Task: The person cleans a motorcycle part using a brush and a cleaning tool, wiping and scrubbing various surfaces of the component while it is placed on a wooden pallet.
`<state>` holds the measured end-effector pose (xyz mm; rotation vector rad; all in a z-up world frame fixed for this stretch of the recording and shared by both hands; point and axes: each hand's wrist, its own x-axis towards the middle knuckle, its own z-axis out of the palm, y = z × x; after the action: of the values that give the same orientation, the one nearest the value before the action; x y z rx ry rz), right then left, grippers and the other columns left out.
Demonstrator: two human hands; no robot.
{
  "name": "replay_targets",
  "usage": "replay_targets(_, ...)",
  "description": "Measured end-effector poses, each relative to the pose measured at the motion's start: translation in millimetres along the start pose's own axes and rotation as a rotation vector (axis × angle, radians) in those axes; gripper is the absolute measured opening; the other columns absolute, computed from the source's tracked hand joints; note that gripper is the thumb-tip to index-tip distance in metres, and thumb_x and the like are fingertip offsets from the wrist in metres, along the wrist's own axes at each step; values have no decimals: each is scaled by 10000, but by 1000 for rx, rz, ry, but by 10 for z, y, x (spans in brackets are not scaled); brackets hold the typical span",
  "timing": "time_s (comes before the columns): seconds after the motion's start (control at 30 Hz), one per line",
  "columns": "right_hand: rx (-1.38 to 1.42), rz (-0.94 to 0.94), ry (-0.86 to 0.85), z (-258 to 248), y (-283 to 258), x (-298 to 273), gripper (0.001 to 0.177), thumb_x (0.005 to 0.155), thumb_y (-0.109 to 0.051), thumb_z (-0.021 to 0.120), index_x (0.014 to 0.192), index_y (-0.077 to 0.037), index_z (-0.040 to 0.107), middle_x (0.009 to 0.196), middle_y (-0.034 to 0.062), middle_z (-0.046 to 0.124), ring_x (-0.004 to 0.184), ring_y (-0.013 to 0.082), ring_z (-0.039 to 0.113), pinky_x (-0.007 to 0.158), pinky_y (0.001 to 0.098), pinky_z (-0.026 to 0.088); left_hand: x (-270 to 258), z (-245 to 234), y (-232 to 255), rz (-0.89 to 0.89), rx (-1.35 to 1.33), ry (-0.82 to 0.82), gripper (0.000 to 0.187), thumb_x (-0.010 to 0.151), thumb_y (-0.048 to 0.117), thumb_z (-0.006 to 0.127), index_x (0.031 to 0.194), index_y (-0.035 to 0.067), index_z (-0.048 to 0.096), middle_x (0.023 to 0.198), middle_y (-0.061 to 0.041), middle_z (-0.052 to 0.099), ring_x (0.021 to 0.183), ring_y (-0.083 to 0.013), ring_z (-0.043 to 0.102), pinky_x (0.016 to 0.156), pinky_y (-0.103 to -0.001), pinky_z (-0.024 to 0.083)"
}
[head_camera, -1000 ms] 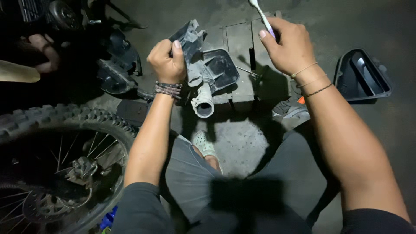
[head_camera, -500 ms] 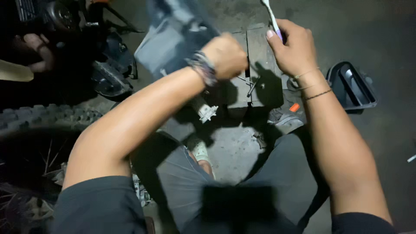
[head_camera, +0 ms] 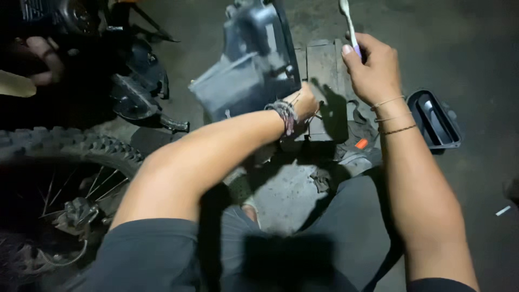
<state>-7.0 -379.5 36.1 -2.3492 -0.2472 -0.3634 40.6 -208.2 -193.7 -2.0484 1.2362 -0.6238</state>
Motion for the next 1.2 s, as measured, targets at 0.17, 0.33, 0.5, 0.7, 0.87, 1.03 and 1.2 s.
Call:
replay_targets(0.17, 17, -41, -4, 18, 41, 31, 315, 1058, -308, 586, 1225, -95, 747, 921, 61, 684, 793, 262, 592, 675, 416, 421, 49, 43, 6, 86, -174, -760, 552, 1033, 574, 437, 1128, 136, 759, 1053, -75, 729, 940, -291, 672, 777, -535, 510)
replay_targets(0.33, 110, -76, -16, 2, -29, 1, 353, 1082, -239, 608, 1327, -17, 729, 905, 38, 640, 788, 189, 535, 702, 377, 426, -139, 639, 75, 114, 106, -676, 297, 946, 118, 538, 1087, 60, 793, 1076, -186, 758, 998, -406, 706, 777, -615, 558)
replay_targets(0.5, 76, -28, -26, 68, 22, 30, 373, 1060, -266, 602, 1343, -61, 731, 905, 24, 658, 789, 206, 568, 723, 375, 442, -99, 315, -305, -74, 23, -620, 205, 1008, 191, 517, 858, 168, 654, 818, -32, 610, 738, -252, 559, 637, -465, 437)
replay_targets(0.7, 17, -103, -56, 7, 41, -26, 225, 1127, -281, 583, 1009, -103, 652, 787, 25, 527, 726, 224, 466, 657, 410, 344, -166, -1474, -1691, -92, -499, -679, 281, 1060, 192, 516, 949, 196, 774, 926, 9, 768, 882, -248, 750, 680, -414, 585)
replay_targets(0.87, 35, -152, -45, 33, 20, -35, 334, 1097, -277, 571, 1261, -40, 741, 965, 85, 715, 803, 284, 615, 659, 428, 426, -940, -1569, -2393, -347, -504, -4, 378, 944, 425, 587, 665, 182, 664, 598, -54, 622, 525, -300, 626, 433, -429, 472)
replay_targets(1.03, 15, -114, -134, 177, -91, -12, 331, 1078, -278, 596, 1292, -59, 721, 864, 111, 676, 720, 302, 589, 592, 449, 395, -1547, -1612, -2468, -496, -581, 495, 498, 1081, 309, 607, 625, 179, 454, 549, 38, 405, 460, -132, 366, 451, -292, 261)
replay_targets(1.2, 9, -88, -219, 211, -230, -57, 274, 1072, -293, 585, 1198, -89, 719, 806, 89, 655, 722, 319, 586, 633, 444, 389, -1859, -1656, -2266, -880, -750, 848, 497, 1065, 261, 503, 666, 61, 282, 610, -73, 230, 523, -230, 255, 547, -423, 178)
